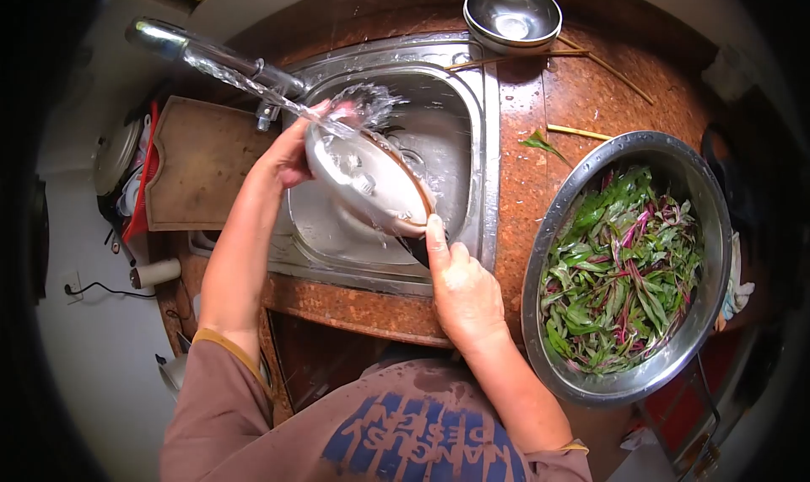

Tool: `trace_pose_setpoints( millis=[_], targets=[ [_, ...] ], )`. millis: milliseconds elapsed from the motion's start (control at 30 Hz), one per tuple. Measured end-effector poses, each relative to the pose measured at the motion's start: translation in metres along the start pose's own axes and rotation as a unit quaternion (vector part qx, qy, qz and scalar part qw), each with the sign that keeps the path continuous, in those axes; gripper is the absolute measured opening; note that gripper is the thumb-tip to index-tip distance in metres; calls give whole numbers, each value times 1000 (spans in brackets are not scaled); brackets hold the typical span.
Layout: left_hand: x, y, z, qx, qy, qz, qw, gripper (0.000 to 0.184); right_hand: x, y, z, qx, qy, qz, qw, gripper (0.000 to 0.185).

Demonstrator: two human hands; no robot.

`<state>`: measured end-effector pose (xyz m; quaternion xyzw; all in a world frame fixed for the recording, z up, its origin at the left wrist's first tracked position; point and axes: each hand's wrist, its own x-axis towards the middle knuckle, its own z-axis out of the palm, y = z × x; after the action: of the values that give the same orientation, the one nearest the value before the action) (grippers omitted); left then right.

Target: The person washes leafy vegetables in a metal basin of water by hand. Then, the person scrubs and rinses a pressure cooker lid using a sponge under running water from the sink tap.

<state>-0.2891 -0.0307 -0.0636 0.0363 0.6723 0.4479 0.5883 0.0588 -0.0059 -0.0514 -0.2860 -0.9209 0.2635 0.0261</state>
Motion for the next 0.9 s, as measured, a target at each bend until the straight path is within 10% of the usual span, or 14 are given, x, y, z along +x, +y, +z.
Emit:
trace_pose_setpoints(
  millis=[167, 300, 433, 533, 633, 800, 900],
  targets=[
    [-30, -7, 6, -138, -163, 87, 973, 56, 2, -3, 9, 135, 89, 79, 984, 81],
    [-31, -6, 27, -59, -218, 250, 942, 50, 15, 1, 13, 306, -35, 96, 947, 71],
    [-19, -8, 21, -45, -183, 278, 942, 50, 23, 0, 9, 711, -156, 248, 639, 69],
    [-4, -11, 12, 8, -150, 274, 950, 45, 22, 3, 9, 779, -208, 252, 535, 66],
    [2, -9, 10, 133, -42, 292, 946, 42, 22, 5, 10, 741, -208, 270, 579, 66],
    [-41, 6, 56, 720, 190, 416, 521, 40, 30, 8, 26, 661, -9, 167, 731, 75],
    [-30, -28, 69, 738, 191, 444, 471, 31, 34, 11, 31, 636, 18, 154, 756, 78]
  ],
)
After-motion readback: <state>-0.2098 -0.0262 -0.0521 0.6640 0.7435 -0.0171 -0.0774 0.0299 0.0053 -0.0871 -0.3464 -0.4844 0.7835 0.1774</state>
